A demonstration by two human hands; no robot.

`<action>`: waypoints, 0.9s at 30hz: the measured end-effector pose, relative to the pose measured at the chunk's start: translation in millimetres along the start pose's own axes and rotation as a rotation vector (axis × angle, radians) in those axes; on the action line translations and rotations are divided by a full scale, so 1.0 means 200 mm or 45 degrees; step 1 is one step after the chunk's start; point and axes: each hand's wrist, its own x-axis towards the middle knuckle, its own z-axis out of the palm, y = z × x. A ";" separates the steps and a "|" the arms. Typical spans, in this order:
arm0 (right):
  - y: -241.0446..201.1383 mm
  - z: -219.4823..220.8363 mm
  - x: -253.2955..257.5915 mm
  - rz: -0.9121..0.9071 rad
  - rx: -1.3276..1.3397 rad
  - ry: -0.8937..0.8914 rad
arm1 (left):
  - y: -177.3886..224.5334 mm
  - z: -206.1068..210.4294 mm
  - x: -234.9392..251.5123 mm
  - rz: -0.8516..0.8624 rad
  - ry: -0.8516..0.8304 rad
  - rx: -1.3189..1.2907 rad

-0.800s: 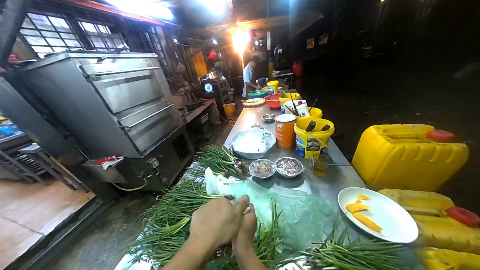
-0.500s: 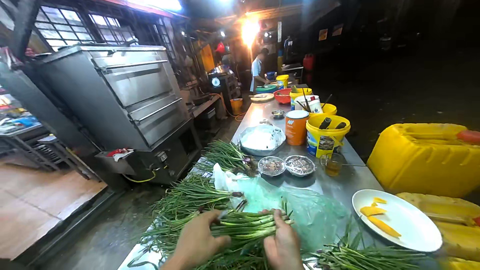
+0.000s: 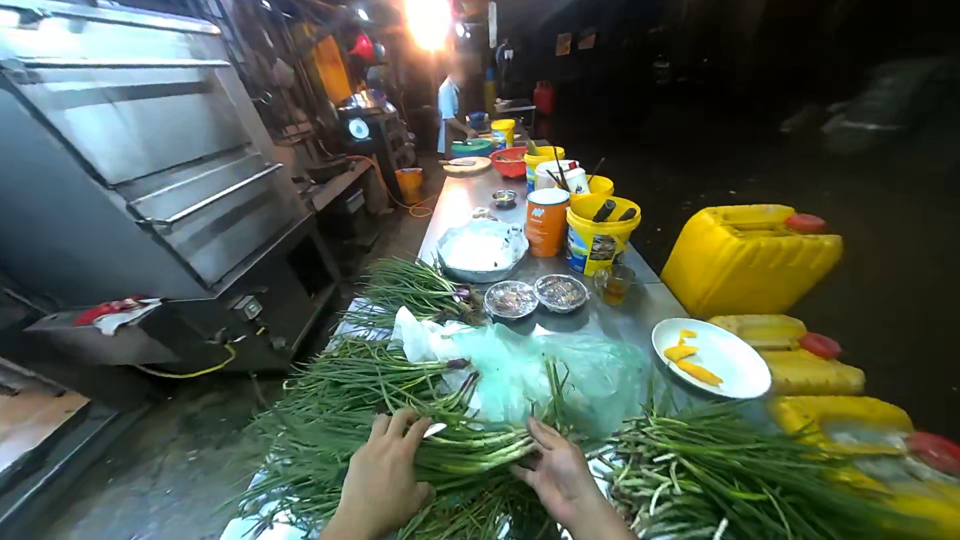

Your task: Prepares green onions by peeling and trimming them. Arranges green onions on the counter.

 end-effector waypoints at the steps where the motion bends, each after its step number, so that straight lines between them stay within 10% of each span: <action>1: 0.03 -0.04 -0.01 -0.027 -0.079 0.087 | -0.06 0.05 0.00 -0.015 -0.037 -0.048; 5: 0.08 -0.12 -0.11 -0.187 -0.161 0.317 | -0.11 0.21 -0.02 0.159 0.202 -0.282; 10: 0.11 -0.13 -0.27 -0.293 -0.227 0.411 | 0.12 0.40 0.02 0.641 -0.068 -0.217; 13: 0.14 -0.15 -0.37 -0.289 -0.227 0.451 | 0.21 0.48 0.01 0.695 -0.308 -0.036; 16: 0.14 -0.17 -0.42 -0.275 -0.240 0.452 | 0.19 0.50 0.00 0.646 -0.086 -0.068; 27: -0.07 0.07 -0.42 -0.406 -0.452 -0.496 | 0.23 -0.30 0.02 0.351 -0.085 -0.766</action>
